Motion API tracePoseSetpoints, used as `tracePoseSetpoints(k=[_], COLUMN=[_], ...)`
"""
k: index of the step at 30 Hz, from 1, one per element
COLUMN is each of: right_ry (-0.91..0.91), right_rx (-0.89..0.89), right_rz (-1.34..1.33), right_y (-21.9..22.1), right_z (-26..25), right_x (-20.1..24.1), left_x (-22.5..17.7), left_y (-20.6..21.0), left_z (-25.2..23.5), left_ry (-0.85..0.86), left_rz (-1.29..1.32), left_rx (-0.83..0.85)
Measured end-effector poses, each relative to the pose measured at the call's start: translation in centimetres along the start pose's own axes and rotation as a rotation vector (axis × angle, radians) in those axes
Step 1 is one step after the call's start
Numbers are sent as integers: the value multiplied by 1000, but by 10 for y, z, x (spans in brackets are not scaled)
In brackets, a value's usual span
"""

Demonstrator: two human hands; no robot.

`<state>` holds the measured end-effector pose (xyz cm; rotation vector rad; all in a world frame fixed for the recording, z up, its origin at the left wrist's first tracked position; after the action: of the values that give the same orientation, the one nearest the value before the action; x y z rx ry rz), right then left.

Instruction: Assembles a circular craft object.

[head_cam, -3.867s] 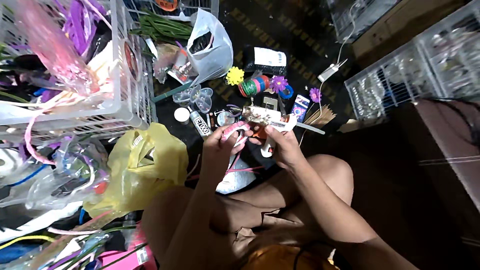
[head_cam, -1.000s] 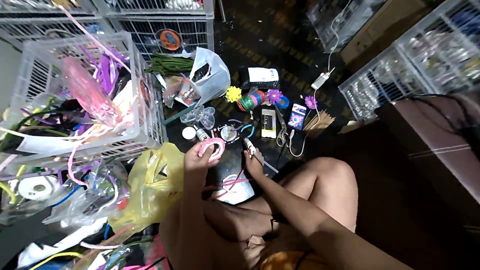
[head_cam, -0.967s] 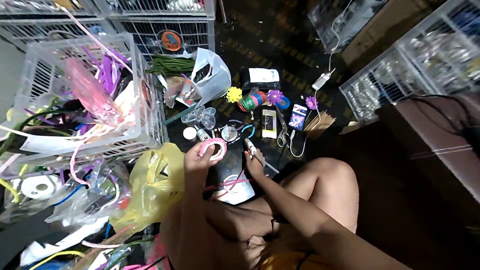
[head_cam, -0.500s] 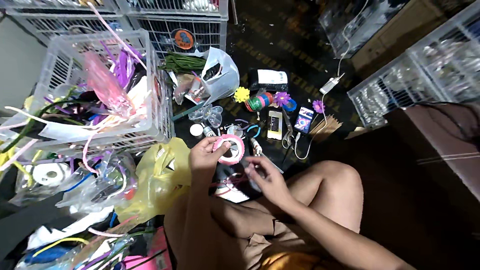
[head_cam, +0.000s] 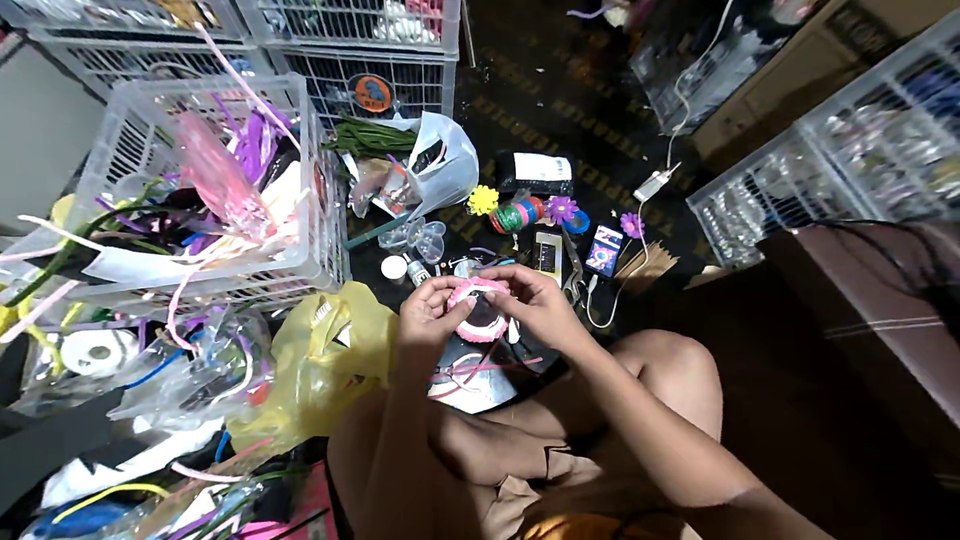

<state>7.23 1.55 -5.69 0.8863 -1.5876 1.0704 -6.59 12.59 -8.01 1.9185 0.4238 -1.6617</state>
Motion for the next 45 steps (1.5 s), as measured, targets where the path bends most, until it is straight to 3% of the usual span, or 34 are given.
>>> tracePoseSetpoints(k=[6,12,22,45], right_ry=[39,9,-54,-124], right_rx=[134,178,78,34], right_rz=[-199,-215,-46,-18], right_y=[-3,-4,-3,-8], right_z=[-4,-4,-5,-1], right_x=[-1,0,1,3], left_x=[-3,-3,1,-3], left_y=[2,2,6,13], left_z=[2,2,-1,2], left_ry=[61,87,57,25], left_rz=[-18,-43,12,12], left_rx=[25,32,31,67])
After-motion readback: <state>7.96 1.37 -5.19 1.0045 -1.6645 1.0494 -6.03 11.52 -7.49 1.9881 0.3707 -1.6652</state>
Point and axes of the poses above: each hand's wrist, its own z-axis away from the middle knuckle, its own y-axis out of the palm, x = y × z, the point moved 4 cm from there along -z, towards the middle knuckle, and after that the axes turned 8 degrees about x, right-handed, at the moved point
